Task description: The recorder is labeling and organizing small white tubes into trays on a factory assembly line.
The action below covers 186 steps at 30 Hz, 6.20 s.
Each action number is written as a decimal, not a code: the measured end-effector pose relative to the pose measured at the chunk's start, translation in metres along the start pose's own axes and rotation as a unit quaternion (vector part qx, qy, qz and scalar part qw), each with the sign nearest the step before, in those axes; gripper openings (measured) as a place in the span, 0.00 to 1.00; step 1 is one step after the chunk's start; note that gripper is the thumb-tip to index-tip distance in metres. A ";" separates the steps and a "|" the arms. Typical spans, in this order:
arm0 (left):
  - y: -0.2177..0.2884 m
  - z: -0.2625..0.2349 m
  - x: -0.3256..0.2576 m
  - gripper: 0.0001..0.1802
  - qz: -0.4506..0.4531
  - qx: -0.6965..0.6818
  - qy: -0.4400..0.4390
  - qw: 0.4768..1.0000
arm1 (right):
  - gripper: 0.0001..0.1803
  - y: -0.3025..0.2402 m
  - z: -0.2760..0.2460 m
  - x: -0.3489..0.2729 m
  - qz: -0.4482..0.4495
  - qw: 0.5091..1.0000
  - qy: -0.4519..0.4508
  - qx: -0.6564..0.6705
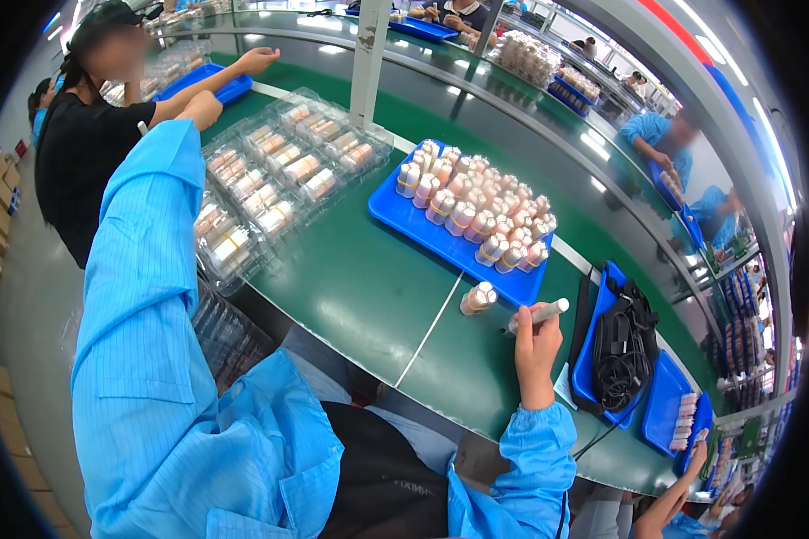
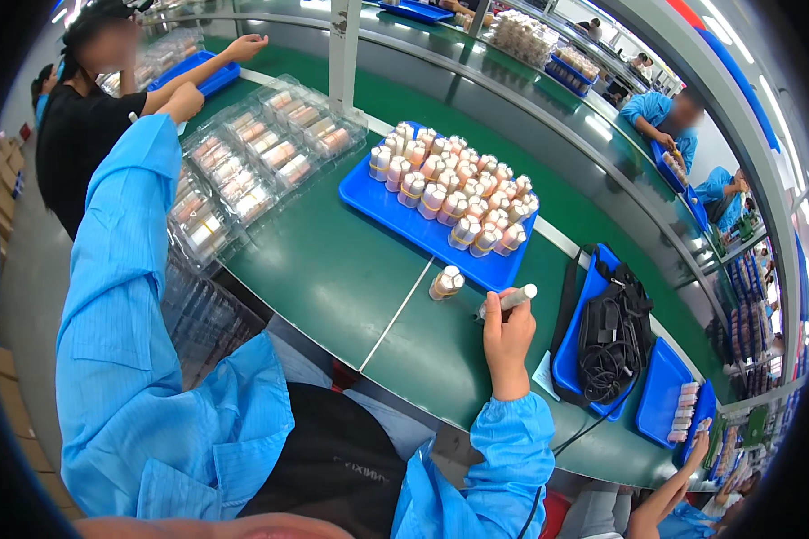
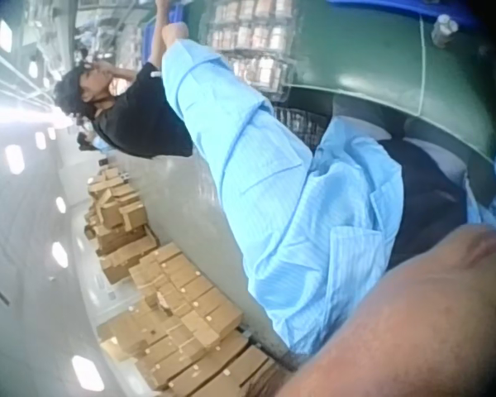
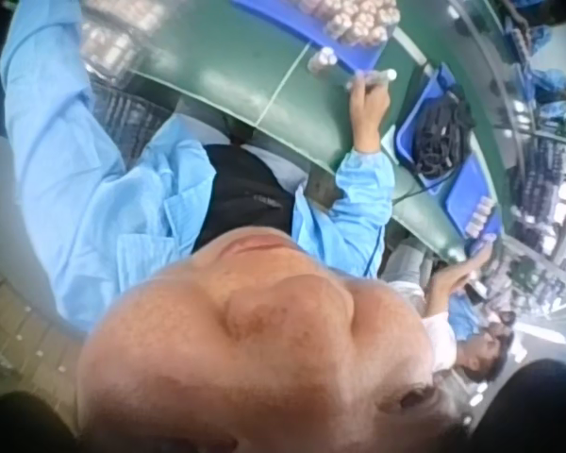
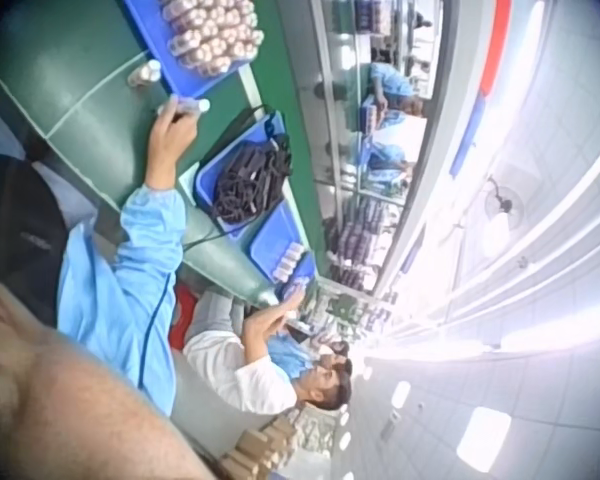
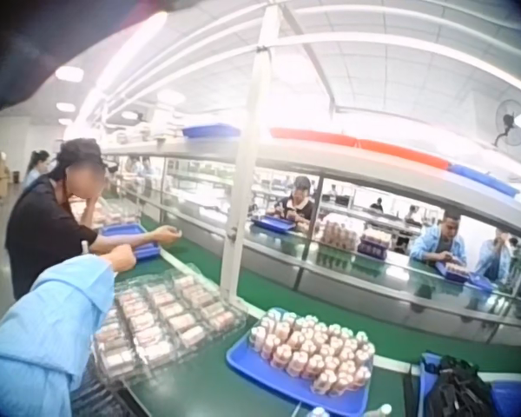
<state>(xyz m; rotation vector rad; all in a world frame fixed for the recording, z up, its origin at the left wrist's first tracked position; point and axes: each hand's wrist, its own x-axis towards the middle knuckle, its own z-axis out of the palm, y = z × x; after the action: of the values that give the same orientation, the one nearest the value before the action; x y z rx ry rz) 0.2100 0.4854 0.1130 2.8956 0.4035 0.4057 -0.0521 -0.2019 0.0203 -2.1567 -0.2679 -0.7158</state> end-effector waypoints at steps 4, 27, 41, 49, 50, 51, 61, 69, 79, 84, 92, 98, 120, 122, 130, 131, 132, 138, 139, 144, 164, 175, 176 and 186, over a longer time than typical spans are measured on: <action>0.012 -0.004 -0.012 0.26 0.130 -0.024 0.129 0.983 | 0.10 0.000 0.005 0.003 0.006 1.000 -0.003 0.027; 0.376 -0.115 -0.284 0.28 0.594 0.089 -0.371 0.708 | 0.10 0.000 -0.006 0.002 0.000 1.000 0.007 -0.026; 0.348 -0.073 -0.414 0.18 0.642 -0.480 -0.425 0.420 | 0.10 0.009 0.000 -0.003 0.052 0.998 -0.029 0.034; 0.328 -0.067 -0.407 0.18 0.571 -0.535 -0.423 0.456 | 0.10 0.006 -0.009 0.000 0.079 0.995 -0.044 0.033; 0.330 -0.066 -0.406 0.18 0.571 -0.542 -0.419 0.452 | 0.10 0.007 -0.006 -0.002 0.079 0.995 -0.044 0.033; 0.330 -0.068 -0.403 0.18 0.572 -0.553 -0.410 0.446 | 0.10 0.007 -0.004 0.000 0.076 0.996 -0.046 0.028; 0.350 -0.059 -0.401 0.17 0.548 -0.633 -0.382 0.391 | 0.09 0.005 -0.001 -0.003 0.091 0.993 -0.041 0.057; 0.368 -0.060 -0.415 0.16 0.519 -0.680 -0.373 0.359 | 0.09 -0.002 -0.003 -0.007 0.051 0.998 -0.026 0.037; 0.419 -0.034 -0.451 0.12 0.503 -0.741 -0.218 0.387 | 0.10 0.003 -0.004 -0.001 0.029 0.999 -0.013 -0.032; 0.373 0.035 -0.317 0.19 0.466 -0.597 -0.059 0.651 | 0.10 -0.007 0.003 0.008 -0.012 1.000 -0.018 -0.013; 0.370 0.084 -0.327 0.36 0.497 -0.363 -0.113 0.780 | 0.10 -0.005 -0.004 0.003 0.013 1.000 -0.008 0.025; 0.373 0.085 -0.334 0.26 0.503 -0.395 -0.137 0.757 | 0.10 -0.012 -0.010 0.003 -0.021 0.999 -0.026 -0.037; 0.380 0.097 -0.353 0.28 0.563 -0.426 -0.107 0.699 | 0.09 -0.045 -0.017 0.003 -0.049 0.992 0.011 0.115; 0.380 0.098 -0.353 0.27 0.564 -0.427 -0.102 0.699 | 0.08 -0.047 -0.016 0.003 -0.033 0.993 0.016 0.117; 0.381 0.098 -0.353 0.27 0.570 -0.424 -0.095 0.697 | 0.10 -0.046 -0.010 0.005 -0.136 0.991 0.012 0.010; 0.381 0.098 -0.353 0.27 0.571 -0.425 -0.091 0.696 | 0.10 -0.047 -0.009 0.005 -0.156 0.988 0.013 0.000; 0.381 0.098 -0.353 0.27 0.573 -0.424 -0.091 0.695 | 0.10 -0.048 -0.009 0.007 -0.161 0.987 0.014 -0.009; 0.382 0.097 -0.354 0.27 0.567 -0.422 -0.086 0.702 | 0.09 -0.043 -0.010 0.004 -0.041 0.995 0.026 0.087; 0.381 0.096 -0.354 0.27 0.567 -0.423 -0.091 0.701 | 0.09 -0.045 -0.012 0.004 -0.042 0.995 0.027 0.087; 0.382 0.095 -0.353 0.26 0.570 -0.422 -0.094 0.699 | 0.08 -0.046 -0.014 0.004 -0.055 0.993 0.032 0.100; 0.380 0.087 -0.363 0.27 0.408 -0.412 -0.270 0.769 | 0.13 -0.040 -0.025 0.009 -0.020 0.982 0.050 0.184; 0.383 0.093 -0.362 0.25 0.457 -0.467 -0.260 0.711 | 0.13 -0.043 -0.022 0.007 -0.041 0.989 0.015 0.141; 0.383 0.093 -0.363 0.24 0.460 -0.467 -0.257 0.710 | 0.11 -0.043 -0.023 0.007 -0.044 0.988 0.015 0.145; 0.383 0.096 -0.362 0.25 0.470 -0.469 -0.253 0.704 | 0.08 -0.041 -0.016 0.006 -0.080 0.993 0.005 0.092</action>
<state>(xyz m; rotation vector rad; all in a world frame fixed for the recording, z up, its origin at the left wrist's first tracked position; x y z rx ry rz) -0.0053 0.0037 0.0204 1.7974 -1.0936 -0.1040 -0.0708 -0.1889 0.0585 -1.9715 -0.4863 -0.7618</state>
